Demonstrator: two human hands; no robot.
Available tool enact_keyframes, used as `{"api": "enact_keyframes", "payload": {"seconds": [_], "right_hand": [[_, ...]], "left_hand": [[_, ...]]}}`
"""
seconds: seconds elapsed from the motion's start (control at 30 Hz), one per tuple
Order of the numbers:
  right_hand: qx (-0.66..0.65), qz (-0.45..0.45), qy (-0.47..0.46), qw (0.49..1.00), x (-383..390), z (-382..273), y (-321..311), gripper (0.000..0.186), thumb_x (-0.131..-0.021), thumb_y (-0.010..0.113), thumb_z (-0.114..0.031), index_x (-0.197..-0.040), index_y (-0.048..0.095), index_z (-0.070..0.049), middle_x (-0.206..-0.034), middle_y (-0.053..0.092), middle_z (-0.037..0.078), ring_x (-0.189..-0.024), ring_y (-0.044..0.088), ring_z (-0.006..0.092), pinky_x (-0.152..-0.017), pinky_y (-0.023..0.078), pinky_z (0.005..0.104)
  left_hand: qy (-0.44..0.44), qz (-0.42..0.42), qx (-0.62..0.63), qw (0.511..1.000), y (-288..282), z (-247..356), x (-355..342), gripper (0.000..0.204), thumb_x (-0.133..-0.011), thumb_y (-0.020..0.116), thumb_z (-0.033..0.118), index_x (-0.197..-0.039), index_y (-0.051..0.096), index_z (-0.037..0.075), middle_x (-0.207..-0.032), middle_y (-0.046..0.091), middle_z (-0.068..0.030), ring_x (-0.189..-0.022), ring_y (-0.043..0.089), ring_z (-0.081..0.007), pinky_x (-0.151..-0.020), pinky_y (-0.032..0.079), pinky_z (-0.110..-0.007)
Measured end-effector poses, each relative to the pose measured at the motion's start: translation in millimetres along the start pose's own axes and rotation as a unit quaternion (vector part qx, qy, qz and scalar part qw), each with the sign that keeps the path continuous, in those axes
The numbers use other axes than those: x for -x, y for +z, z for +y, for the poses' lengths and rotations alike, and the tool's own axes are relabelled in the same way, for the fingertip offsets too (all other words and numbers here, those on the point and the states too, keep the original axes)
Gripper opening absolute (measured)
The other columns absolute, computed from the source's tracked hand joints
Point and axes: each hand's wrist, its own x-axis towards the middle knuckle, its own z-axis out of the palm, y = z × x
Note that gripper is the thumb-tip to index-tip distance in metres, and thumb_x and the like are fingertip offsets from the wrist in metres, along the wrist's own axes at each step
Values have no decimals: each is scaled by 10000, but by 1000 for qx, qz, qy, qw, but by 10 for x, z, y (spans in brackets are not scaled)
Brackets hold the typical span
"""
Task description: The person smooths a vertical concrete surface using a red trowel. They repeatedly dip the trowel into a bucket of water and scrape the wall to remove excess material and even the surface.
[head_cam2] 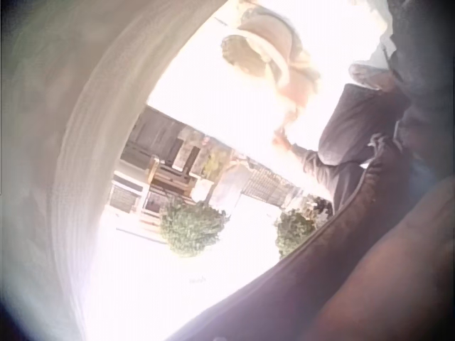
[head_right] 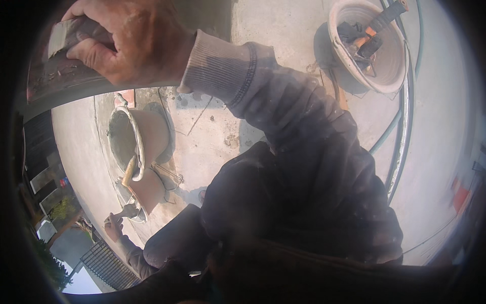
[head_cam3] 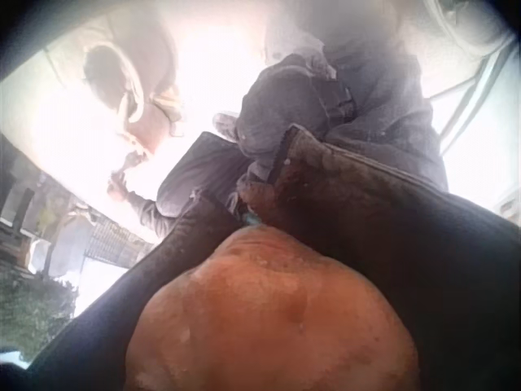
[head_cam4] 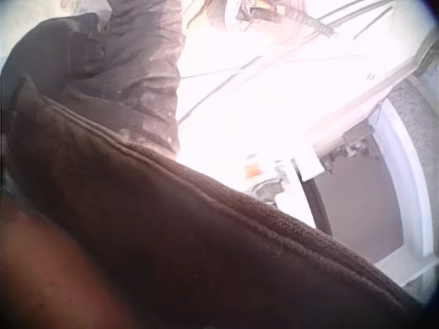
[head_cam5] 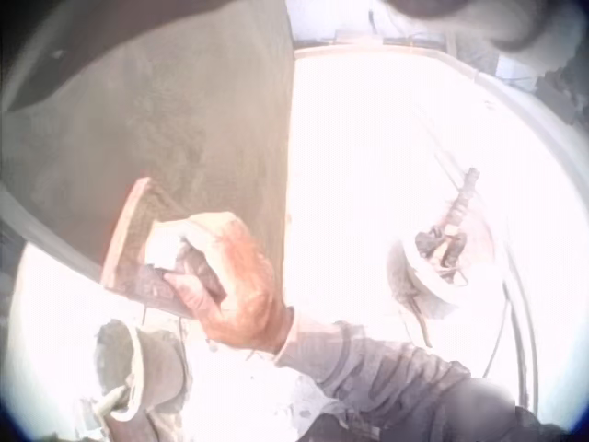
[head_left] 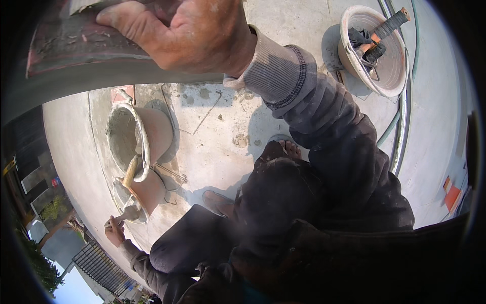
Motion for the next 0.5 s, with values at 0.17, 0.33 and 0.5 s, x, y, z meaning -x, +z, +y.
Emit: {"api": "enact_keyframes", "payload": {"seconds": [0.17, 0.33, 0.5], "right_hand": [[61, -123, 248, 959, 1569, 327, -587, 399, -914, 709, -161, -1276, 593, -41, -1193, 597, 148, -1050, 630, 260, -873, 537, 348], [-22, 46, 22, 998, -166, -91, 171, 329, -852, 756, -212, -1125, 657, -56, -1002, 658, 109, -900, 670, 253, -770, 564, 343], [-1, 35, 4, 999, -249, -143, 58, 317, -844, 752, -220, -1096, 660, -51, -992, 665, 104, -859, 676, 258, -736, 571, 367]], "left_hand": [[32, -8, 14, 999, 190, 284, 89, 371, -949, 675, 405, -978, 645, 37, -819, 707, -88, -684, 705, -171, -509, 464, -253], [29, 3, 22, 999, -50, 45, 78, 368, -945, 682, 393, -1039, 633, 41, -841, 716, -93, -705, 729, -204, -483, 471, -262], [53, 0, 25, 998, 141, 123, -15, 354, -953, 676, 377, -979, 630, 27, -817, 708, -103, -678, 715, -194, -487, 476, -264]]}}
